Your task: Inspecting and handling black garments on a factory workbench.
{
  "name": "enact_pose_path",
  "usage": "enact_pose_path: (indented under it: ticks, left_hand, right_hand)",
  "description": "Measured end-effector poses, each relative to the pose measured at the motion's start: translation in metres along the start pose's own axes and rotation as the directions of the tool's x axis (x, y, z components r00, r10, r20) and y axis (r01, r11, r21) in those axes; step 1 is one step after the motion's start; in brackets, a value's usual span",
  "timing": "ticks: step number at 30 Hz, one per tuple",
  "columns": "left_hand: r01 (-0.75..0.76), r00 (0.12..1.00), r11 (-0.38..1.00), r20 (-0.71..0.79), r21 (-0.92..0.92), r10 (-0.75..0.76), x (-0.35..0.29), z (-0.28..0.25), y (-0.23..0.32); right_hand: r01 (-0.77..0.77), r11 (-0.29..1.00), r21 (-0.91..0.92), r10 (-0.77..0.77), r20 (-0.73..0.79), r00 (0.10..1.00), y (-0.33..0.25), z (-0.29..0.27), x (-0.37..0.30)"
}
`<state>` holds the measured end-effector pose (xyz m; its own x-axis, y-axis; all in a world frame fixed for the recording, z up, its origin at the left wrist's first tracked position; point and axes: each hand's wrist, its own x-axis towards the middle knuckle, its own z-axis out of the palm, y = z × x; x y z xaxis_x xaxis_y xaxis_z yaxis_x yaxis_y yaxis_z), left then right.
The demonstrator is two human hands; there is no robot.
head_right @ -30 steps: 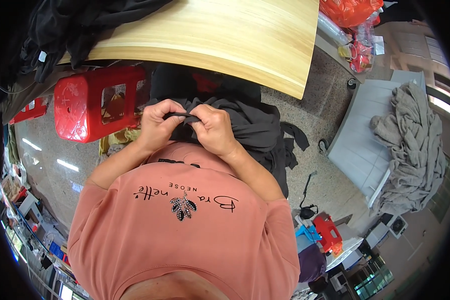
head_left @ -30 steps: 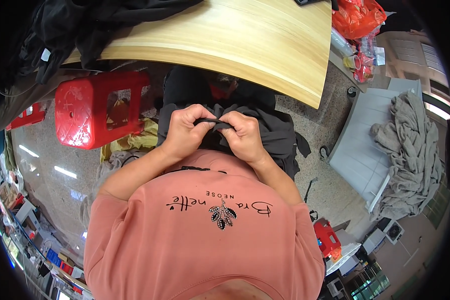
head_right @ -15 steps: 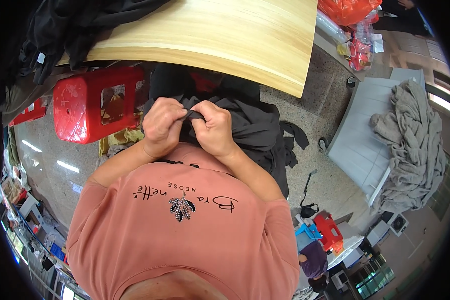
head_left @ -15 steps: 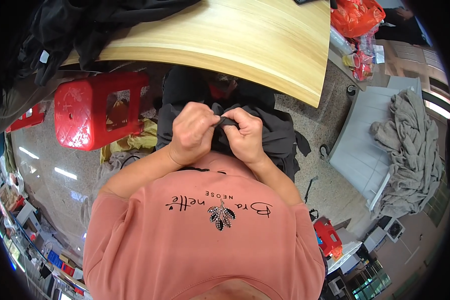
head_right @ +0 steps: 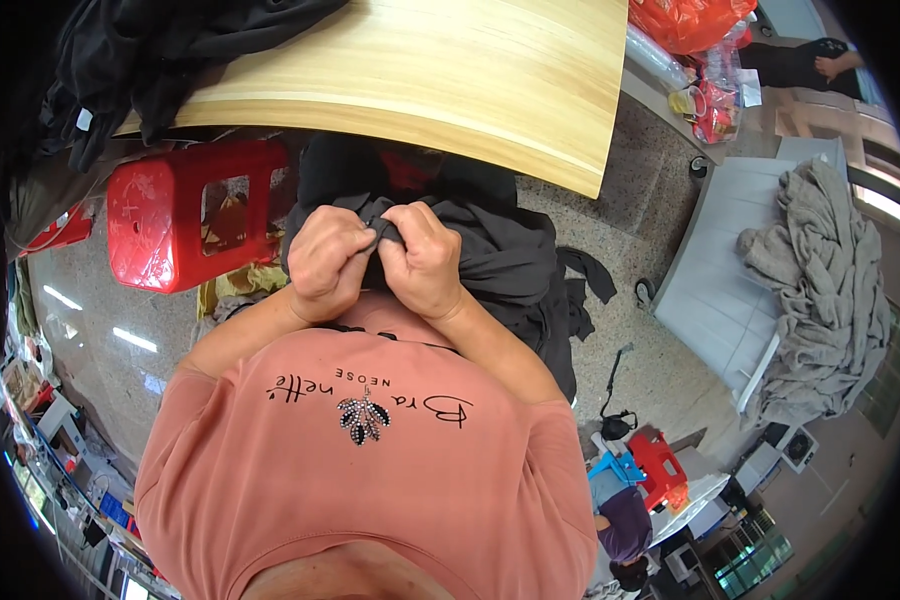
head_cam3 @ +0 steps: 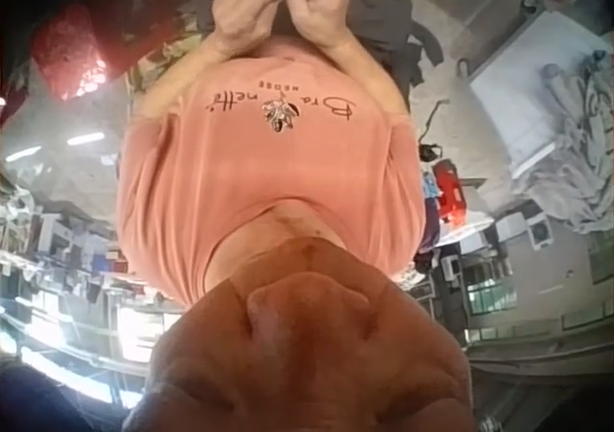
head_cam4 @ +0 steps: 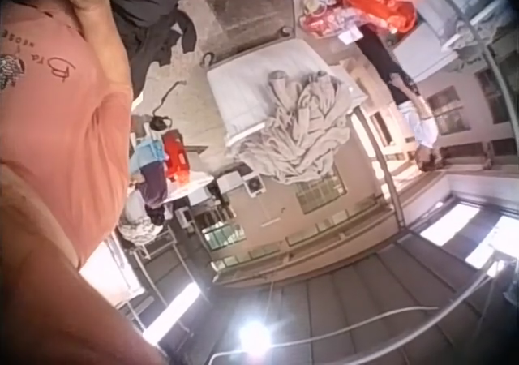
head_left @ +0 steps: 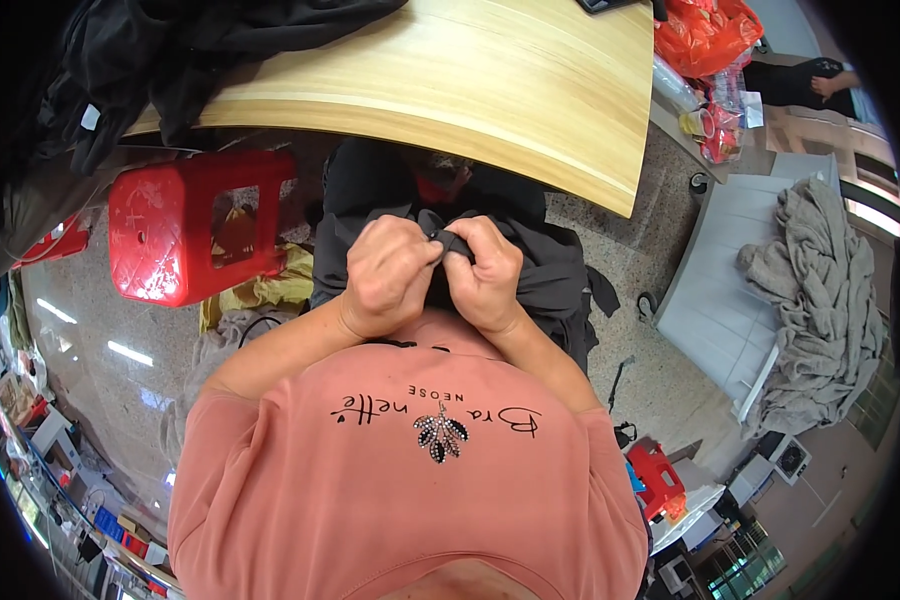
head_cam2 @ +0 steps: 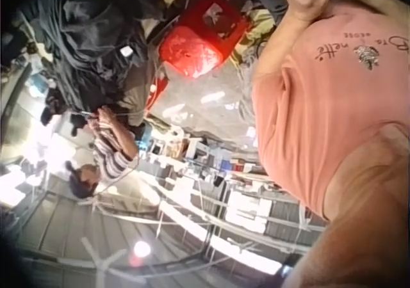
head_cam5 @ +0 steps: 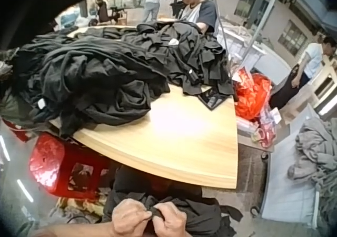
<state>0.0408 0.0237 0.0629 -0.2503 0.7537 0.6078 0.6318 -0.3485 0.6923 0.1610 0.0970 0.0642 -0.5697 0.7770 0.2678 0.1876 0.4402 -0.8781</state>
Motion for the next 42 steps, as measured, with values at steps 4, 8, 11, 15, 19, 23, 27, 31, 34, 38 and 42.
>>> enact_pose_path:
  ticks: [4,8,11,15,19,23,27,31,34,38,42]
  left_hand:
    - [-0.057,0.998,0.998,-0.032,-0.032,0.056,0.005,0.002,0.002]
    - [-0.012,1.000,1.000,-0.006,0.020,0.013,0.014,-0.005,0.004]
    - [-0.094,0.996,0.989,0.008,0.112,0.093,0.017,-0.017,0.005]
    - [-0.221,0.975,0.945,0.032,0.243,0.220,0.019,-0.028,0.006]
    - [-0.148,0.989,0.959,0.044,0.240,0.142,0.020,-0.028,-0.002]
    - [0.033,0.993,0.986,0.103,0.164,-0.051,0.018,-0.024,-0.002]
    - [0.341,0.887,0.932,0.288,0.121,-0.362,0.017,-0.033,-0.011]
    - [0.743,0.538,0.664,0.513,0.086,-0.669,0.008,-0.044,-0.023]
    - [0.725,0.558,0.684,0.516,0.078,-0.650,-0.001,-0.047,-0.030]
    - [0.715,0.491,0.670,0.539,0.200,-0.684,-0.005,-0.052,-0.038]
    - [0.922,0.358,0.364,0.658,-0.134,-0.662,-0.003,-0.060,-0.040]
  right_hand:
    - [0.042,0.999,-0.034,-0.041,0.014,0.999,-0.004,-0.005,0.000]
    - [0.054,0.993,0.103,-0.056,0.017,0.998,-0.002,-0.010,0.003]
    - [0.170,0.961,-0.217,-0.148,0.115,0.982,0.002,-0.016,0.004]
    - [0.213,0.915,-0.342,-0.211,0.042,0.976,0.003,-0.031,-0.004]
    - [0.221,0.842,-0.493,-0.234,0.035,0.972,0.003,-0.039,-0.018]
    - [0.045,0.841,-0.539,-0.105,-0.081,0.991,0.013,-0.048,-0.018]
    - [-0.356,0.480,0.801,0.582,0.013,0.813,0.020,-0.054,-0.015]
    - [-0.496,0.341,0.799,0.674,0.160,0.721,0.021,-0.061,-0.012]
    - [-0.547,0.644,0.535,0.577,0.130,0.807,0.022,-0.067,-0.014]
    - [-0.526,0.781,0.337,0.507,0.150,0.849,0.032,-0.068,-0.021]
    - [-0.531,0.845,0.064,0.520,0.136,0.843,0.043,-0.067,-0.027]
